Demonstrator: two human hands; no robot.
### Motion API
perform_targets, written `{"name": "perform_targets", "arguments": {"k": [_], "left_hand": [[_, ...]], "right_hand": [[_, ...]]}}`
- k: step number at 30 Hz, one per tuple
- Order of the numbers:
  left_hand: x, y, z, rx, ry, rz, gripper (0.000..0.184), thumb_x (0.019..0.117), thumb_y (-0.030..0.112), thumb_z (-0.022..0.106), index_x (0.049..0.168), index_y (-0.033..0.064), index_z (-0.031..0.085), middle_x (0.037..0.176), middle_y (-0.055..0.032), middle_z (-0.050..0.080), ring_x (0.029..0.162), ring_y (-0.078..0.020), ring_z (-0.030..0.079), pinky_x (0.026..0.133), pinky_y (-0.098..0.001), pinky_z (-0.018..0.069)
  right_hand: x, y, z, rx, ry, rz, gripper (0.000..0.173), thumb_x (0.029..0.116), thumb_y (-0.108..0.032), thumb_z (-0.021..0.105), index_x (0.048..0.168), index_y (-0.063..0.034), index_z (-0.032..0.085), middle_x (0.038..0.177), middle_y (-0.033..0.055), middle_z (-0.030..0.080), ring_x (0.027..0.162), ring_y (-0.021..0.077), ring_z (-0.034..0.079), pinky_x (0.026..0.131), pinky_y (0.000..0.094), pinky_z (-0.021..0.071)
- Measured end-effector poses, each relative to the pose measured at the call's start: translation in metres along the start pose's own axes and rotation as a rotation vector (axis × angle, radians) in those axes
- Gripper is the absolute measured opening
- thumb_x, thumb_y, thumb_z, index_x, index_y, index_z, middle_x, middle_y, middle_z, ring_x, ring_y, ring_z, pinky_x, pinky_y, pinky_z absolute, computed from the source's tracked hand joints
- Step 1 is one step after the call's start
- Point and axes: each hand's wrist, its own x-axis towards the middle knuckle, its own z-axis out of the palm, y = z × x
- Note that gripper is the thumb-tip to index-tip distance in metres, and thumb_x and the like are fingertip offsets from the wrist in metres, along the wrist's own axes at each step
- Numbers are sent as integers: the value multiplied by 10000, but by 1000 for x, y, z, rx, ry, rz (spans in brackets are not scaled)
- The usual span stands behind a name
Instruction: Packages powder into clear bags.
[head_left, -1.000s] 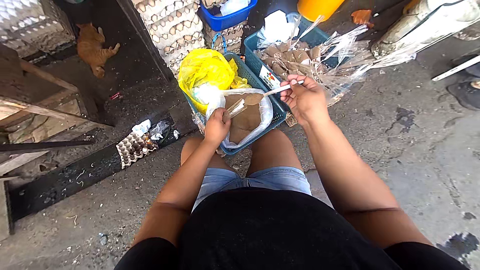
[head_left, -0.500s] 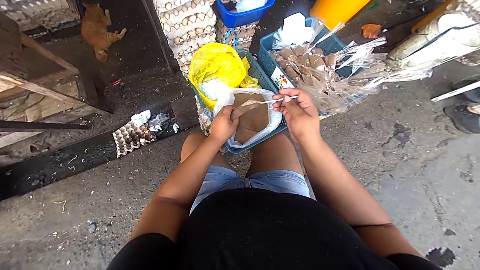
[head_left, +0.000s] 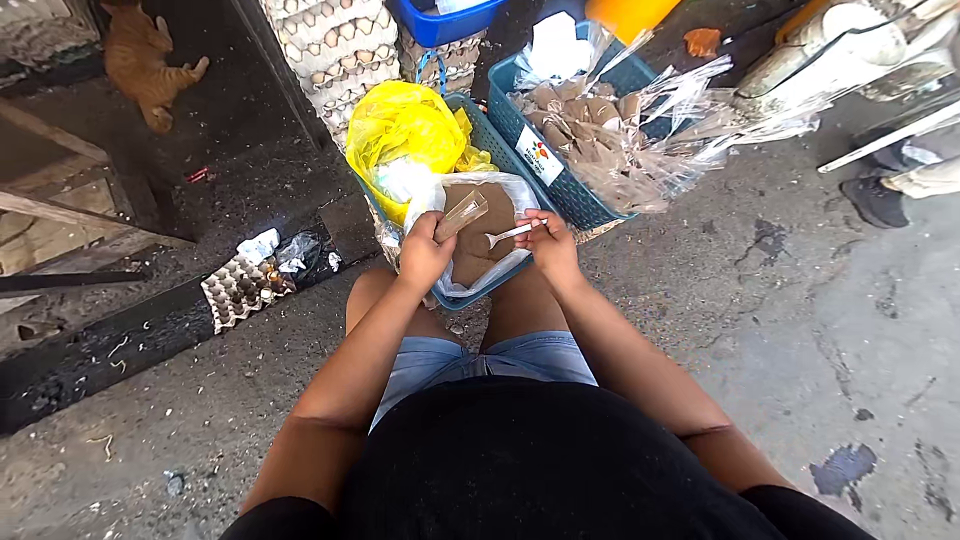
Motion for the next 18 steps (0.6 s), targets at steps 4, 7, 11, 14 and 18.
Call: {"name": "perform_targets", "arguments": {"k": [4,7,11,14,18], "left_hand": [[2,7,-1,89,-65,0,286,937,94,702,1184,-43,658,1158,-228,684,1043,-357,688,925,-540,548],[1,7,0,134,-71,17,281,936,104,705,1180,-26,655,1143,-220,680,1020,-360,688,897,-550,556],[0,6,2,160,-61,28,270,925,98,709,1163,-20,659,1134,-214,681,1006,-359,690,879,-549,562],[0,8,1,167,-66,23,267,922,95,706,1158,-25,667,1131,-216,683,1008,-357,691,886,-548,560],[2,5,2,130,-81,65,289,890,74,724,1153,-36,675,1146,-223,684,1045,-365,684,921,-554,546]], "right_hand": [[-1,-25,-23,371,155,101,266,1121,-116,346,1313,-22,504,1041,47,655,765,89,670,740,266,585],[-8,-47,-41,487,196,80,239,1118,-108,349,1275,-43,518,996,32,666,757,94,676,728,261,590],[-16,-71,-54,540,176,-31,229,1117,-100,340,1248,-64,524,1002,26,671,760,98,681,735,257,597],[-17,-78,-47,472,104,-75,250,1115,-106,330,1276,-69,518,1049,24,665,771,85,675,743,253,590],[-14,-73,-22,410,-46,-62,245,1113,-108,355,1269,-67,540,1047,30,668,796,95,675,764,277,586]]}}
